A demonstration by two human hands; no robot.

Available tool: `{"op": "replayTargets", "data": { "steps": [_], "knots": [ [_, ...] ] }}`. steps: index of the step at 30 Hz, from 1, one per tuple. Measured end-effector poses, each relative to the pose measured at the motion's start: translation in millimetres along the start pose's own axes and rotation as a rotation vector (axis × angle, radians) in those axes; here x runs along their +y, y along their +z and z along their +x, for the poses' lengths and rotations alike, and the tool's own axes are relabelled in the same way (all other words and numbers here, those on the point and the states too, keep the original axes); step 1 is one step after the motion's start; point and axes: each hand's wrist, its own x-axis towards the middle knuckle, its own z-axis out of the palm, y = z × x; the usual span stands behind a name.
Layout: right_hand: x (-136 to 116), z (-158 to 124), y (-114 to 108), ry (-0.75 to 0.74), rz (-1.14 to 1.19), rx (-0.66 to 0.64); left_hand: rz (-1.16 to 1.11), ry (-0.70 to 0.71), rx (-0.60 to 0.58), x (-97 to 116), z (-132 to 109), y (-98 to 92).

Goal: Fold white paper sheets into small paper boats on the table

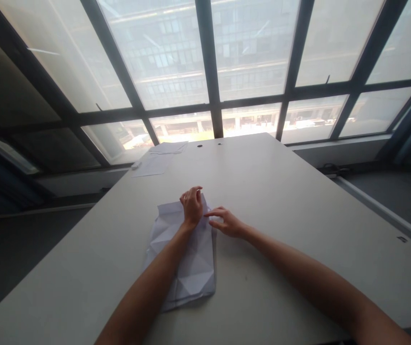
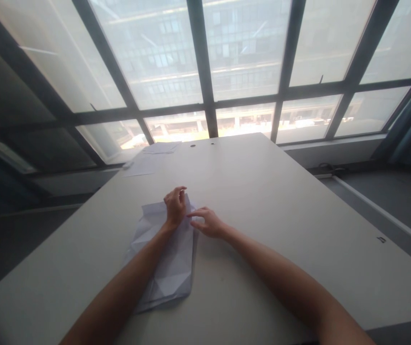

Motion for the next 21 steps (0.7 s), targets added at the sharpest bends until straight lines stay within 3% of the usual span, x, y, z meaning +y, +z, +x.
{"op": "replayTargets", "data": {
  "steps": [3, 6, 10, 13, 17, 21],
  "knots": [
    [-5.4, 0.2, -3.4, -0.038, 0.099, -0.007, -0.063, -0.063, 0.009, 5.0, 10.1, -8.3],
    [-12.1, 3.7, -5.6, -0.015, 0.251, 0.068, -0.111, -0.036, -0.057, 17.6, 24.6, -26.3],
    [-8.9, 11.8, -11.9, 0.206, 0.431, 0.340, -0.115, 0.099, -0.099, 40.4, 42.9, -59.7],
    [5.4, 16.1, -24.9, 0.348, 0.410, 0.541, -0.200, 0.167, -0.086, 53.1, 45.8, -70.2],
    [32.8, 14.4, -55.5, 0.451, 0.258, 0.624, -0.246, 0.160, -0.103, 53.7, 26.2, -44.4],
    [60.5, 3.7, -94.8, 0.482, -0.070, 0.601, -0.141, 0.140, -0.258, 39.5, -9.4, -1.5]
  ]
}}
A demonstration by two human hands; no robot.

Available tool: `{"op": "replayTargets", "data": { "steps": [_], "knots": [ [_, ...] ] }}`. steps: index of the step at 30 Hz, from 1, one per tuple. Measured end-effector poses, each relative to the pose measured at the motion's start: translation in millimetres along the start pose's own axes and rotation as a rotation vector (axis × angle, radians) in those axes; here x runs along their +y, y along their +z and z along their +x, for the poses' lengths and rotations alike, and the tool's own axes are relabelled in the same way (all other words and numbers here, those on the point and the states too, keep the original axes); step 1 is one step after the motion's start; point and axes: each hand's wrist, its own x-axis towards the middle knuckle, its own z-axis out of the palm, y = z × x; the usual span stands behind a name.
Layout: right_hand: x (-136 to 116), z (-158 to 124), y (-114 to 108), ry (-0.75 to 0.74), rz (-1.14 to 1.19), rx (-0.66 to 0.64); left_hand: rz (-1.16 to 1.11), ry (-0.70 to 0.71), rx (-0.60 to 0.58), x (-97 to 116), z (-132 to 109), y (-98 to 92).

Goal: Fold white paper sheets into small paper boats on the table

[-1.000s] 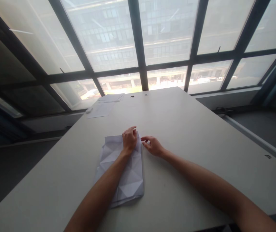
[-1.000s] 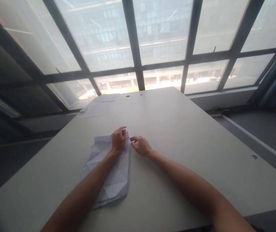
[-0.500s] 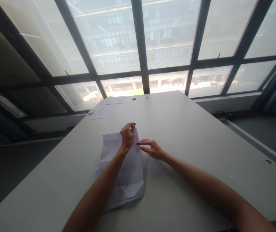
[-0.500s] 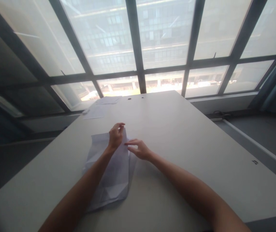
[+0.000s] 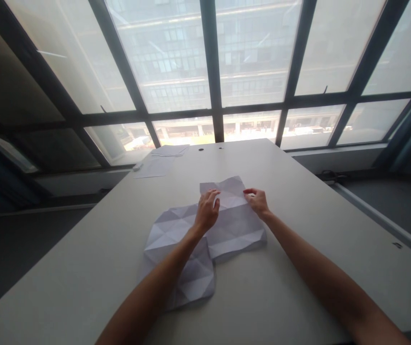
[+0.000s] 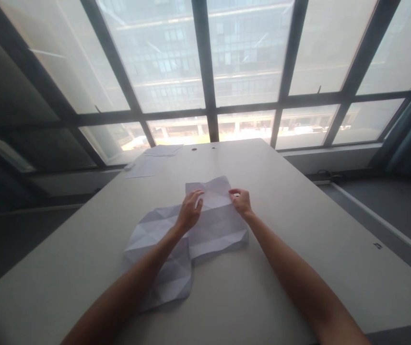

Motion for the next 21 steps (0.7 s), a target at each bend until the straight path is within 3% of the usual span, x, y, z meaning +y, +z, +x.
{"op": "replayTargets", "data": {
  "steps": [3, 6, 11, 16, 19, 21],
  "knots": [
    [16.6, 12.2, -24.8, -0.022, -0.083, 0.030, 0.100, -0.006, -0.179, -11.3, -17.3, 22.7],
    [28.6, 14.4, -44.6, -0.042, -0.176, 0.064, 0.162, 0.005, -0.319, -17.5, -25.3, 29.2],
    [39.9, 4.7, -61.2, -0.068, -0.297, 0.117, 0.195, 0.014, -0.367, -25.9, -32.1, 24.8],
    [43.3, -0.9, -59.7, -0.077, -0.348, 0.132, 0.183, -0.027, -0.417, -46.1, -41.1, 11.1],
    [42.5, -2.1, -56.9, -0.071, -0.363, 0.132, 0.158, -0.053, -0.537, -51.3, -26.9, 0.2],
    [41.3, -3.1, -55.7, -0.073, -0.373, 0.126, 0.152, -0.040, -0.512, -46.1, -9.2, -1.9]
  ]
}}
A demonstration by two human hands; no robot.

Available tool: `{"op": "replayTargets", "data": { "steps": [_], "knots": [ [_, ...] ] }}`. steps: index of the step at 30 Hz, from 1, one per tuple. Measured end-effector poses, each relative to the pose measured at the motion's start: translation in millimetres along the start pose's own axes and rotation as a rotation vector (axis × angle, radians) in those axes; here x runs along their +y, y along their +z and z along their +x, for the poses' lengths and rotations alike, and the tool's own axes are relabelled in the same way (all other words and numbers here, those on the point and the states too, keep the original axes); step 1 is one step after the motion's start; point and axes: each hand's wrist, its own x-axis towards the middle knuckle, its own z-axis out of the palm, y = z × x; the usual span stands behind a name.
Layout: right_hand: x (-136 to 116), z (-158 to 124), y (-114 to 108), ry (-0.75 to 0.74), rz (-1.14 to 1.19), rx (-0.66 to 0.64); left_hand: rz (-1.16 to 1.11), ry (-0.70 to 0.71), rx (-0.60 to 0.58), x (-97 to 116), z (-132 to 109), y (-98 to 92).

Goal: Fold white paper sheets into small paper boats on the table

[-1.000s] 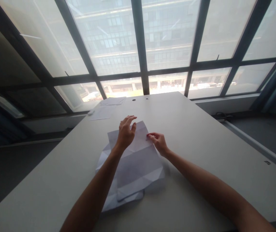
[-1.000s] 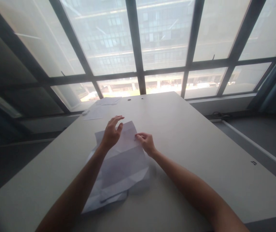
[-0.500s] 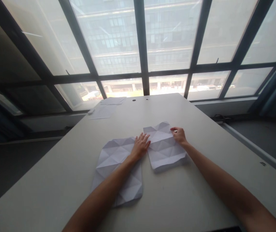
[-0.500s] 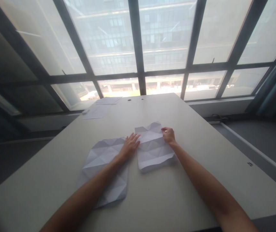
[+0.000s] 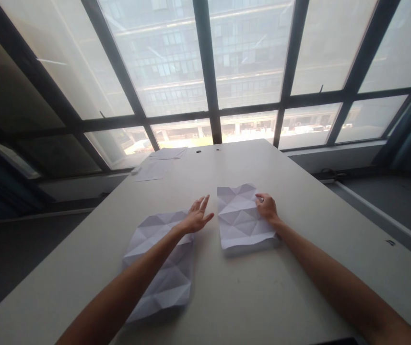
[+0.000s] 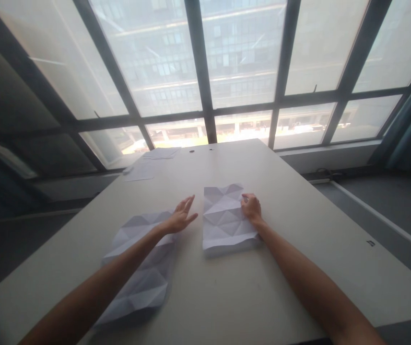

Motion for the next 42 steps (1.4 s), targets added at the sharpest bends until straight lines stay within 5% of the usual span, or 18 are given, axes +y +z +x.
{"op": "replayTargets", "data": {
  "steps": [3, 7, 11, 15, 21, 25, 29, 32, 42],
  "knots": [
    [-1.8, -1.4, 0.1, -0.006, -0.006, -0.003, -0.014, 0.116, 0.134, 19.4, 22.6, -4.6],
    [-1.1, -2.2, 1.2, -0.011, -0.005, -0.005, -0.096, 0.198, 0.200, 41.6, 33.2, 16.4],
    [0.4, -3.1, 2.8, -0.020, -0.009, -0.003, -0.068, 0.192, 0.066, 41.3, 24.9, 35.2],
    [-0.6, -5.5, 2.5, -0.019, -0.009, 0.000, -0.004, 0.199, -0.073, 37.9, 15.1, 31.3],
    [-10.4, -9.7, -3.5, -0.046, -0.110, -0.043, -0.016, 0.169, -0.111, 40.3, 10.5, 21.8],
    [-20.9, -18.7, -14.1, -0.189, -0.329, -0.039, -0.039, 0.171, -0.102, 40.2, 12.0, 21.7],
    [-25.5, -28.6, -23.1, -0.445, -0.340, -0.267, -0.055, 0.180, -0.087, 40.4, 13.1, 22.1],
    [-25.0, -30.7, -24.8, -0.489, -0.304, -0.423, -0.068, 0.170, -0.071, 41.6, 13.6, 22.1],
    [-22.0, -30.4, -34.8, -0.463, -0.269, -0.510, -0.102, 0.157, -0.007, 44.0, 14.9, 22.4]
  ]
}}
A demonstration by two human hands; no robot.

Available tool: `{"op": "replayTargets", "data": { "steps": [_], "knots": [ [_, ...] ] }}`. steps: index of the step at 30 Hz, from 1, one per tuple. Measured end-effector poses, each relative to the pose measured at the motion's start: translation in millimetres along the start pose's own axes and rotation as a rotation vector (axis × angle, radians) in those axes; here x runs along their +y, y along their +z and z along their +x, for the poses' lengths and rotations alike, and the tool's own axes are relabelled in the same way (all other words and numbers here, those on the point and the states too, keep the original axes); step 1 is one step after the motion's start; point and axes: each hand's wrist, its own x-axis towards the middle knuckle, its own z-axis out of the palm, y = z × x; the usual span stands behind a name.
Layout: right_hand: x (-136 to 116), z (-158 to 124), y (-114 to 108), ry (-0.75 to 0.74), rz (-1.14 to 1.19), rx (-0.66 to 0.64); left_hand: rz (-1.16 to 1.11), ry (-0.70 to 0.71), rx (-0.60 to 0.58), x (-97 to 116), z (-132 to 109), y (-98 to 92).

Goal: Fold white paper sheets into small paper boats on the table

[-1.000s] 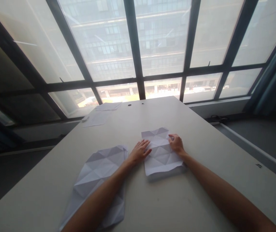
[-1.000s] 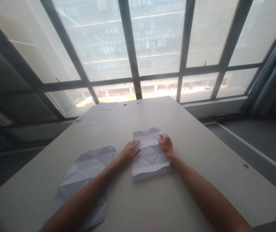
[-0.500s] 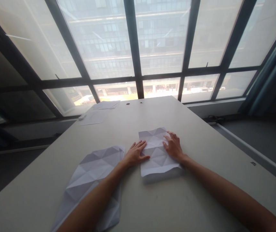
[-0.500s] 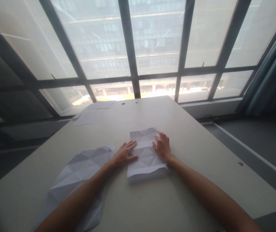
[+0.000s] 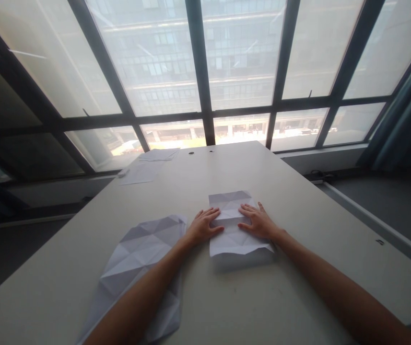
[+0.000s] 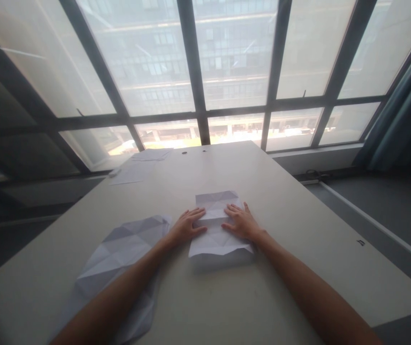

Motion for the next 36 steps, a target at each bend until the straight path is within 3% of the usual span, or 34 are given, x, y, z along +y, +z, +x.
{"op": "replayTargets", "data": {
  "steps": [13, 27, 36],
  "knots": [
    [0.4, -0.6, -8.9, -0.003, 0.017, 0.043, -0.095, 0.022, 0.069, 3.3, 3.4, -4.4],
    [20.1, 1.5, -0.7, -0.014, 0.110, 0.074, -0.167, 0.117, 0.154, -13.9, 5.6, 10.1],
    [20.2, 2.2, -2.9, -0.075, 0.241, 0.231, -0.228, 0.104, 0.293, -8.0, 6.9, 9.6]
  ]
}}
